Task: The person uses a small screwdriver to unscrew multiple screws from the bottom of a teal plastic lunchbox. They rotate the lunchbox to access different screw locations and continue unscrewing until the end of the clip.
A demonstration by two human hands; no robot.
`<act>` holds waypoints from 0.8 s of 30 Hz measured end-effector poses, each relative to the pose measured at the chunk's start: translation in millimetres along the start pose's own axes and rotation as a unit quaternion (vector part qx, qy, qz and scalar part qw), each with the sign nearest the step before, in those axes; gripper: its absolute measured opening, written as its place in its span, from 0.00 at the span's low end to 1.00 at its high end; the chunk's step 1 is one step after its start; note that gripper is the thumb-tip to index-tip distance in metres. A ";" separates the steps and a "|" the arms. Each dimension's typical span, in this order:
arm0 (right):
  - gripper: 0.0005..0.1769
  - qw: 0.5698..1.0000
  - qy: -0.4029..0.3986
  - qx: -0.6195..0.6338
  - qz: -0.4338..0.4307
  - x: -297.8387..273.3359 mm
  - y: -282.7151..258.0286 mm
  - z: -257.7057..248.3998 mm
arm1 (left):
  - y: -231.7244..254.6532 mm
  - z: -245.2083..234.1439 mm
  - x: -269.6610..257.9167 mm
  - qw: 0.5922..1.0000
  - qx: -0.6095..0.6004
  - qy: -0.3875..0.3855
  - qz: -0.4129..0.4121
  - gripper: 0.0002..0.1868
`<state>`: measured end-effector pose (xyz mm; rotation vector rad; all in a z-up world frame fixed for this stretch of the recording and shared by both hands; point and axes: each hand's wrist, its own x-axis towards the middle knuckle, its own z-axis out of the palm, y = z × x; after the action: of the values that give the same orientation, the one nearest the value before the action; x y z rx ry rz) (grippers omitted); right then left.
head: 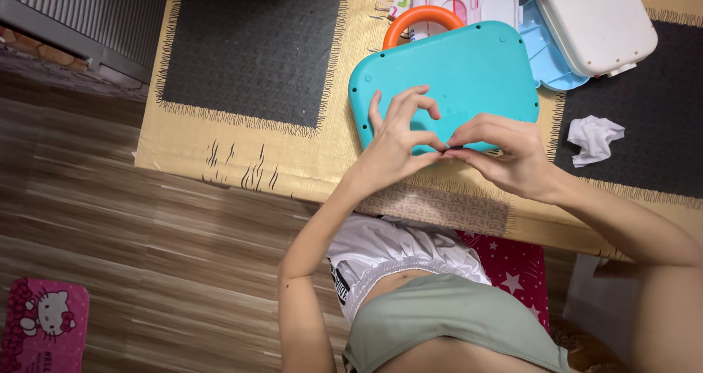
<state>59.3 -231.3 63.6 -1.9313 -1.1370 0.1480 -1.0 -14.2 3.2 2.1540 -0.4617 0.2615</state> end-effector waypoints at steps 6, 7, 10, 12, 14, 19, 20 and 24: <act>0.11 0.997 -0.069 0.017 -0.013 9.8 3.7 -6.2 | -12.3 -9.2 6.7 0.995 -0.061 -0.077 0.004 0.11; 0.13 0.996 -0.088 0.024 -0.021 12.5 3.7 -8.0 | -14.0 -9.5 6.3 0.994 -0.072 -0.084 0.001 0.12; 0.19 0.989 -0.120 -0.016 -0.084 21.3 4.6 -13.1 | -16.3 -6.4 2.0 0.994 -0.077 -0.083 0.001 0.10; 0.25 0.987 -0.137 -0.032 -0.079 24.0 4.1 -14.9 | -16.4 -2.5 3.3 0.996 -0.078 -0.052 0.001 0.07; 0.27 0.988 -0.126 -0.029 -0.080 22.2 2.2 -12.1 | -13.9 -0.5 1.0 0.996 -0.084 -0.005 -0.009 0.09; 0.31 0.998 -0.024 -0.062 -0.018 11.3 -3.0 -6.4 | -3.2 1.9 4.0 0.998 -0.062 0.018 -0.024 0.10; 0.25 0.998 -0.033 -0.059 0.001 9.4 -3.5 -5.7 | -1.1 1.1 4.3 0.998 -0.054 0.021 -0.025 0.10; 0.13 0.997 -0.046 -0.054 0.017 6.3 -5.7 -7.5 | 2.0 -3.8 8.6 1.000 -0.017 0.008 -0.013 0.11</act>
<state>62.9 -230.0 74.3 -2.0582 -1.1943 0.1994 5.9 -14.1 9.8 2.1216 -0.4260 0.2558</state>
